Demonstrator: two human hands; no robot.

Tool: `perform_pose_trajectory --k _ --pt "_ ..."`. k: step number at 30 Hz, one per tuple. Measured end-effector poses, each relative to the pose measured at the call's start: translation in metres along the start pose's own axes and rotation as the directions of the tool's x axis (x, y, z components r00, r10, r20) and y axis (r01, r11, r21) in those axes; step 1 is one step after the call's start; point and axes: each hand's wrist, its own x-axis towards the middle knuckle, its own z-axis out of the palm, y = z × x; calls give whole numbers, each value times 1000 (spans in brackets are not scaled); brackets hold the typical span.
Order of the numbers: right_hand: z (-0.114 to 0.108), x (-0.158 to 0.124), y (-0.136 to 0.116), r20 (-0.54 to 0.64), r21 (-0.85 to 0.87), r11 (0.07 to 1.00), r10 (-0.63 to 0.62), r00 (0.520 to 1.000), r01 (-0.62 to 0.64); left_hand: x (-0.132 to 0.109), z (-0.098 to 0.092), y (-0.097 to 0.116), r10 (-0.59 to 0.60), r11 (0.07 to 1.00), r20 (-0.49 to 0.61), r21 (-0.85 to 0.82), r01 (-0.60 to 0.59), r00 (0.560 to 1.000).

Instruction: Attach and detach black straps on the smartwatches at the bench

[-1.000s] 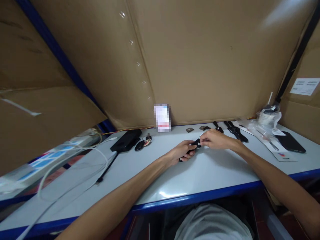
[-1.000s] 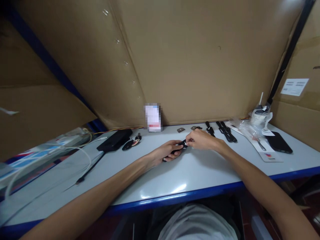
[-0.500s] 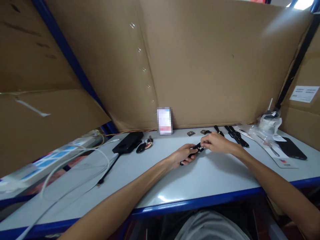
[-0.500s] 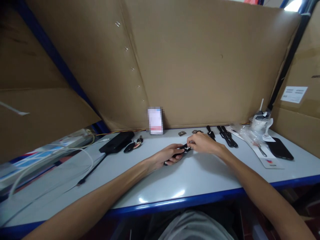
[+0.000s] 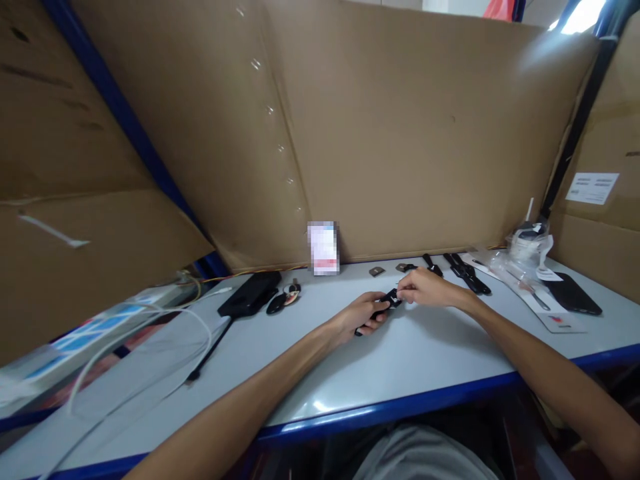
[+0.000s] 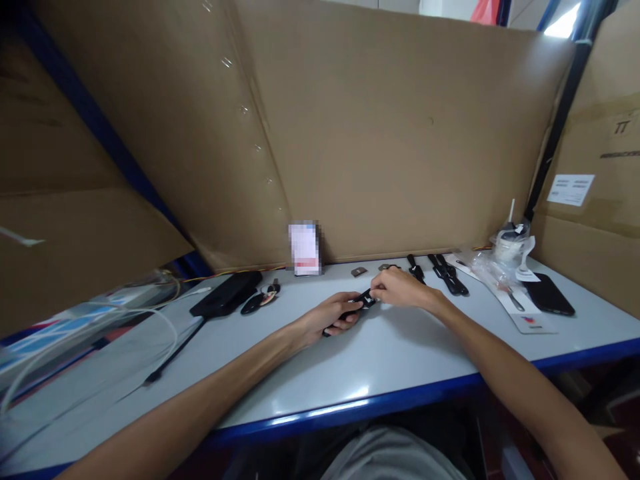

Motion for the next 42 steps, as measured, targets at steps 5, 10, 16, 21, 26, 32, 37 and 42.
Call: perform_pose_trajectory --k 5,10,16,21,26,32,37,42 --pt "-1 -2 -3 -152 -241 959 112 982 -147 4 14 -9 153 988 -179 40 -148 972" --pt "-1 -1 -4 -296 -234 946 151 943 -225 8 22 -11 347 935 -303 32 -354 888" --pt "8 8 -5 -191 435 894 206 960 -105 5 17 -8 360 918 -303 -55 -394 882" --pt "20 13 -4 -119 699 714 184 976 -49 4 21 -8 426 898 -258 7 -439 867" --pt "24 12 -7 -178 746 666 176 968 16 2 23 -9 505 862 -244 113 -493 828" --pt "26 10 -15 -248 756 654 228 941 40 0 25 -8 531 847 -257 137 -513 807" --pt "25 10 -17 -235 776 630 228 945 40 -1 26 -6 546 838 -277 160 -522 791" --pt "24 15 -13 -223 806 590 239 945 41 0 25 -5 506 856 -292 59 -513 812"
